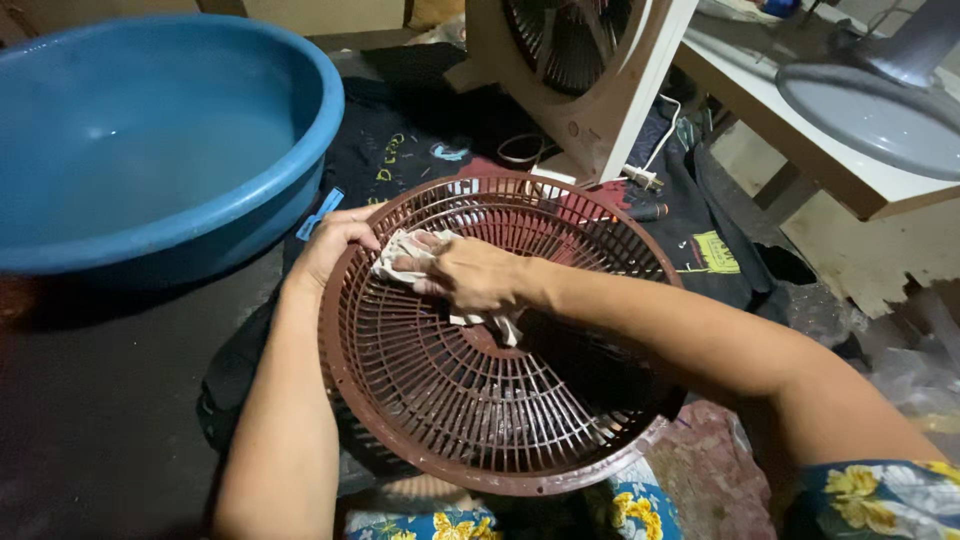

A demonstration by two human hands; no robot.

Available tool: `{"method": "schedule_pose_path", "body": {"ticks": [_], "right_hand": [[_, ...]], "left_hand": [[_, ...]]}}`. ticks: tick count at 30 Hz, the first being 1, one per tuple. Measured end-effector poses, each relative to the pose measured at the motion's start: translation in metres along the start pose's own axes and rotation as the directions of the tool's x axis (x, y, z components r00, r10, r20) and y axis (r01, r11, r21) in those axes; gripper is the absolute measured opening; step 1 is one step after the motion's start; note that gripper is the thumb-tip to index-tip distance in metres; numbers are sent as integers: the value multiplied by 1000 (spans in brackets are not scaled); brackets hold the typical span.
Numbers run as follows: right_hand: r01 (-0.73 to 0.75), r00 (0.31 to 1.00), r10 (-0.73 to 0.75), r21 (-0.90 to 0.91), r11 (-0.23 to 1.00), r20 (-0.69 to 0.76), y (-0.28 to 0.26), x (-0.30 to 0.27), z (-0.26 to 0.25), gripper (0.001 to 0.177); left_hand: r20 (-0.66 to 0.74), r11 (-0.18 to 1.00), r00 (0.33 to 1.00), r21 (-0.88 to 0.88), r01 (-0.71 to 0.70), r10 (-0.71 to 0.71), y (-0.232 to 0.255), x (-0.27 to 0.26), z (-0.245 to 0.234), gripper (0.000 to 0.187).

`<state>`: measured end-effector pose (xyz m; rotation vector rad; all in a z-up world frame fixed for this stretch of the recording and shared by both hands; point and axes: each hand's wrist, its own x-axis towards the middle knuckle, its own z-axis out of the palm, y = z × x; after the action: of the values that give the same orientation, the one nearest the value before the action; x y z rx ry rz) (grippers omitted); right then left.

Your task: The person wipes a brown fan cage with a cloth, then wipes the fan blades. The cage is placed into a blue basin of water.

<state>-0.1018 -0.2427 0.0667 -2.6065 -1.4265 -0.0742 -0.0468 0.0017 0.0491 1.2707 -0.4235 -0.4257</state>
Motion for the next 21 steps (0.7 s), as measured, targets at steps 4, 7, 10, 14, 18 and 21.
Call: {"method": "schedule_pose_path", "body": {"ticks": [4,7,10,14,18,21], "right_hand": [[261,903,-332,-264,928,-273,-3,-11,-4,70],[-539,741,446,49,841,502,-3,-33,-13,85],[-262,884,186,125,957,429,0,-46,-25,41],[-117,964,83,122,986,254,-5,-25,-26,65],[-192,980,187,73,979,62,-19,-1,-21,49],[-326,939,341,217,920,-37,-28,-1,-19,45]], "left_hand": [[-64,1000,998,-5,3,-3,2,-2,5,68],[-138,998,990,57,24,-16,3,-4,6,68],[-139,999,990,39,27,-21,6,-1,7,69],[-89,998,995,46,37,-33,6,-3,6,68],[-92,996,993,22,81,-79,8,-6,8,61],[4,997,998,21,68,-68,17,-5,9,55]]}}
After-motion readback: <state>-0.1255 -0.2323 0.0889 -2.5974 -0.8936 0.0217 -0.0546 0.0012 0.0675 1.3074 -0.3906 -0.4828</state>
